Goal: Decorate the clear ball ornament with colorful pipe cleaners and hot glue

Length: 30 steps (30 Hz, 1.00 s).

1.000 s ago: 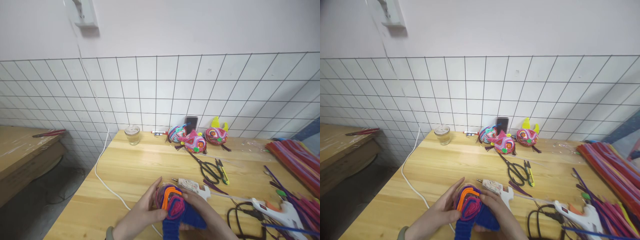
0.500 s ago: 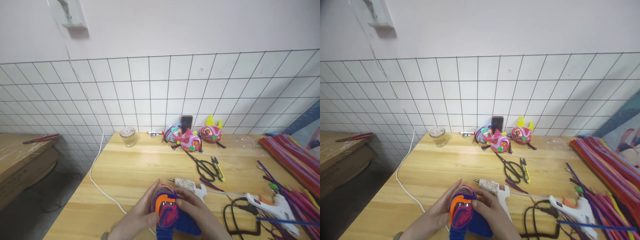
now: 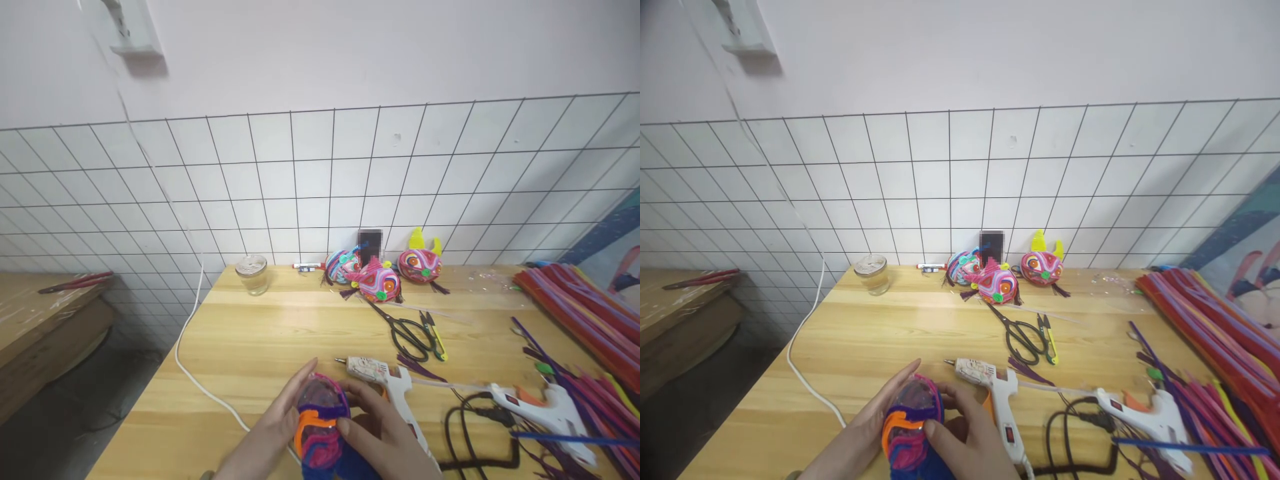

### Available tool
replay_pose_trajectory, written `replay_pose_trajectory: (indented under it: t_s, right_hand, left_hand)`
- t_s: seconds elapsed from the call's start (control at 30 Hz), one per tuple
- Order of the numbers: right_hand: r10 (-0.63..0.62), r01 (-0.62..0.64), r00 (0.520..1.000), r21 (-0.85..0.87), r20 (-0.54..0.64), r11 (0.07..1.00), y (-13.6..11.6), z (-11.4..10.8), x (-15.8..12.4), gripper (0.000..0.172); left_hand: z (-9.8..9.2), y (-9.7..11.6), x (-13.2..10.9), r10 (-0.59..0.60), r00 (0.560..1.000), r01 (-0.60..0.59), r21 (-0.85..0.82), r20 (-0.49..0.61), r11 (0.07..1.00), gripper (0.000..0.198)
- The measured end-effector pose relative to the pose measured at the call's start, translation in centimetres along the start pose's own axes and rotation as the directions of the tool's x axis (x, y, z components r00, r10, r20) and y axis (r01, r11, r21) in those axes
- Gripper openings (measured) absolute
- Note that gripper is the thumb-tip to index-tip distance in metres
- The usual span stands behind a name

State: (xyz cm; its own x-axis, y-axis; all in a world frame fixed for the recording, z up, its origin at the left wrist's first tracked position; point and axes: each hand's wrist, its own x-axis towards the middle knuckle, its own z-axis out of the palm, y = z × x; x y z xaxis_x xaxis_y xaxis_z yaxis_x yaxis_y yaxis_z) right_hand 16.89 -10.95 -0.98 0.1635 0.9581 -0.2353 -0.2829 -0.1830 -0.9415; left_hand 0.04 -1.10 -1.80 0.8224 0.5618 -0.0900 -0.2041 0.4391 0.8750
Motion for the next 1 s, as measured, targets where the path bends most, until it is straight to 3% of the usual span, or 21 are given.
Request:
replay_pose_trajectory:
  t_s: [0.17, 0.67, 0.8, 1.0]
  right_hand:
    - [0.013, -0.013, 1.0, -0.025, 0.006, 1.0, 0.8, 0.1, 0.2, 0.056]
    - [-0.051, 0.058, 0.995, -0.077, 0.087, 0.995, 1.1, -0.1, 0.3, 0.051]
    - [-0.055, 0.063, 0.997, -0.134, 0.059, 0.989, 0.8, 0.1, 0.2, 0.051]
    - [-0.016, 0.006, 0.993, 0.087, 0.113, 0.996, -0.2, 0.0, 0.0, 0.044]
  left_hand:
    - [-0.4, -0.5, 0.0, 0.011, 1.0, -0.011, 0.035, 0.008, 0.999, 0.068]
    - [-0.3, -0.4, 0.1, -0.034, 0.998, 0.038, 0.085, -0.059, 0.996, 0.066]
    - [-0.4, -0.8, 0.2, -0.018, 0.997, 0.026, 0.109, -0.07, 0.994, 0.067]
    - [-0.5, -0.6, 0.1, -0.012, 0.992, 0.026, 0.111, -0.127, 0.994, 0.066]
